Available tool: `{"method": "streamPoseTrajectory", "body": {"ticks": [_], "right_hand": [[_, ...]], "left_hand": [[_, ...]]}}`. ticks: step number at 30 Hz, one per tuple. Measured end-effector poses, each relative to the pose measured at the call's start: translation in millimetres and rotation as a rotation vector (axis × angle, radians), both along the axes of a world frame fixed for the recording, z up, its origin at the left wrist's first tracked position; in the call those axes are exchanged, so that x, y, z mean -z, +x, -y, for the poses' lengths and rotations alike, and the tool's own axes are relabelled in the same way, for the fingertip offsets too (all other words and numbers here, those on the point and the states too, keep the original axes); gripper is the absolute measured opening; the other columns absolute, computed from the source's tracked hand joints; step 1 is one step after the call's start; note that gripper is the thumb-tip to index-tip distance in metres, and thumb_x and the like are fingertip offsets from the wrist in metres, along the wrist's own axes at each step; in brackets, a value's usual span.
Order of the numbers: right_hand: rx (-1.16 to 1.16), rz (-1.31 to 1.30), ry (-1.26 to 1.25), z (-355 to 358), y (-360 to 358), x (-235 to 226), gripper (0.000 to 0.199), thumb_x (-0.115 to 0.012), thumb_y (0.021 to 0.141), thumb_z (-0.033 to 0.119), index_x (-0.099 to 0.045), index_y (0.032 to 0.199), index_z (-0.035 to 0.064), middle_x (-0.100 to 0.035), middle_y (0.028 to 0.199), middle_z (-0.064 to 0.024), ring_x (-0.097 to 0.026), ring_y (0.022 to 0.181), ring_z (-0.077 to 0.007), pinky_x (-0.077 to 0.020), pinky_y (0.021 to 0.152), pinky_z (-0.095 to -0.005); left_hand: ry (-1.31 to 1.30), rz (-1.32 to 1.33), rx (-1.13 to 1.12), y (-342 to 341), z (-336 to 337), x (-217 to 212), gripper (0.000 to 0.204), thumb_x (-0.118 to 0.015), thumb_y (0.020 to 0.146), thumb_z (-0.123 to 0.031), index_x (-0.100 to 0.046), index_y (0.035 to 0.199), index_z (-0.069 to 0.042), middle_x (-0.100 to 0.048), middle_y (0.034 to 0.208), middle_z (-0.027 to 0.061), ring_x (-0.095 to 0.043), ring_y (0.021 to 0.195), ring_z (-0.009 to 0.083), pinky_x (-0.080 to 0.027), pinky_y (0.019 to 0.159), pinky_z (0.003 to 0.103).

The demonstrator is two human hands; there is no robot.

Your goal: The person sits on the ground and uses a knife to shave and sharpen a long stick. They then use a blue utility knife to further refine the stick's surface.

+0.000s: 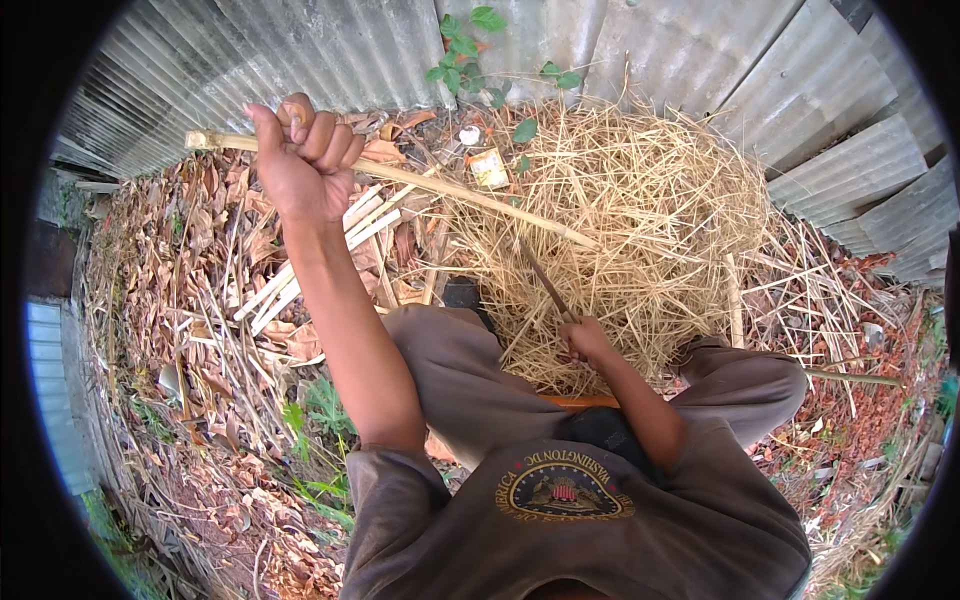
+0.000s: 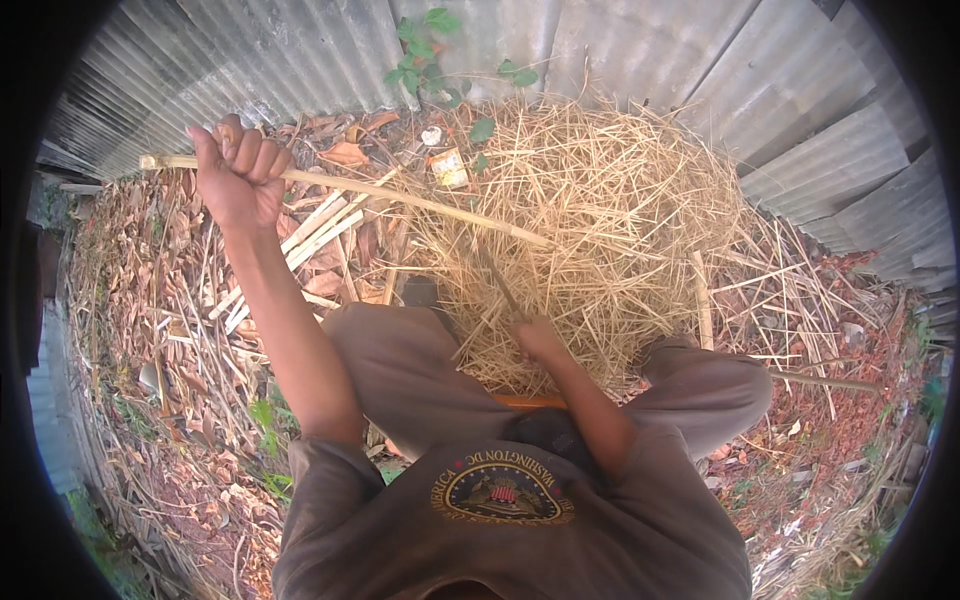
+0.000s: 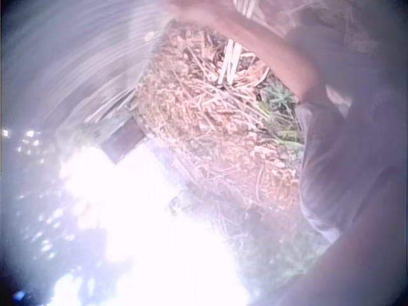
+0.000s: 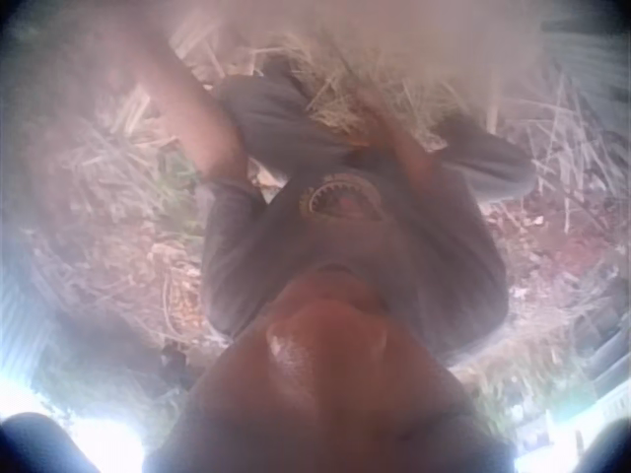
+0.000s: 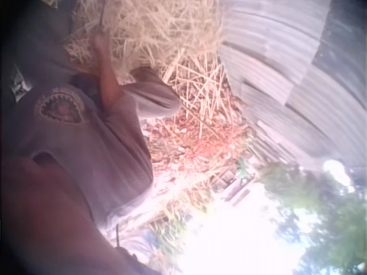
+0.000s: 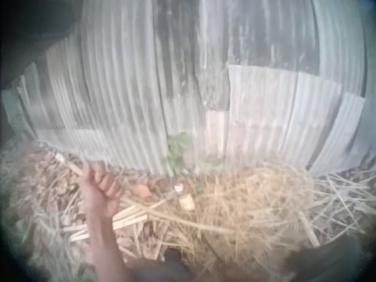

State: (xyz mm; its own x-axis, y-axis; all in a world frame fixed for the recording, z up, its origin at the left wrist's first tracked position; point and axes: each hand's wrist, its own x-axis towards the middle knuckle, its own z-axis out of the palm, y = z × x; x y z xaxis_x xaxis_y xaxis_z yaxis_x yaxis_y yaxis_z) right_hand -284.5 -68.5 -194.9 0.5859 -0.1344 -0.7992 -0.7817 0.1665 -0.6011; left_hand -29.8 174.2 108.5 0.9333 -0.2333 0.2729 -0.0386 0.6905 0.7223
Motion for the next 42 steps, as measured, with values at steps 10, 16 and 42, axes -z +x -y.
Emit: {"method": "streamPoseTrajectory", "body": {"ticks": [10,16,42], "right_hand": [[0.141,0.097,-0.048,39,-83,-101,0.002,-0.052,0.081,0.003,-0.052,0.081,0.0046,-0.039,0.049,-0.0003,-0.037,0.036,-0.0112,-0.035,0.036,-0.0282],[0.023,0.45,-0.202,-4,-29,-132,0.022,-0.059,0.084,0.017,-0.049,0.07,0.0042,-0.046,0.056,-0.0011,-0.044,0.053,-0.0099,-0.0382,0.05,-0.0305],[0.147,0.266,-0.011,-63,44,-68,0.036,-0.063,0.087,0.017,-0.044,0.058,0.0096,-0.042,0.048,0.0016,-0.04,0.037,-0.0074,-0.0305,0.034,-0.0278]], "left_hand": [[0.152,-0.181,-0.286,1,32,12,0.058,-0.025,0.1,-0.056,-0.037,0.067,-0.009,-0.021,0.051,-0.0032,-0.015,0.043,0.0098,-0.014,0.041,0.027],[0.297,-0.23,-0.378,-1,76,35,0.057,-0.027,0.1,-0.054,-0.037,0.065,-0.01,-0.026,0.052,-0.0024,-0.019,0.042,0.0094,-0.015,0.04,0.027],[0.265,0.03,0.415,9,74,51,0.057,-0.024,0.1,-0.055,-0.032,0.063,-0.012,-0.02,0.05,-0.0051,-0.014,0.045,0.0082,-0.014,0.045,0.026]]}}
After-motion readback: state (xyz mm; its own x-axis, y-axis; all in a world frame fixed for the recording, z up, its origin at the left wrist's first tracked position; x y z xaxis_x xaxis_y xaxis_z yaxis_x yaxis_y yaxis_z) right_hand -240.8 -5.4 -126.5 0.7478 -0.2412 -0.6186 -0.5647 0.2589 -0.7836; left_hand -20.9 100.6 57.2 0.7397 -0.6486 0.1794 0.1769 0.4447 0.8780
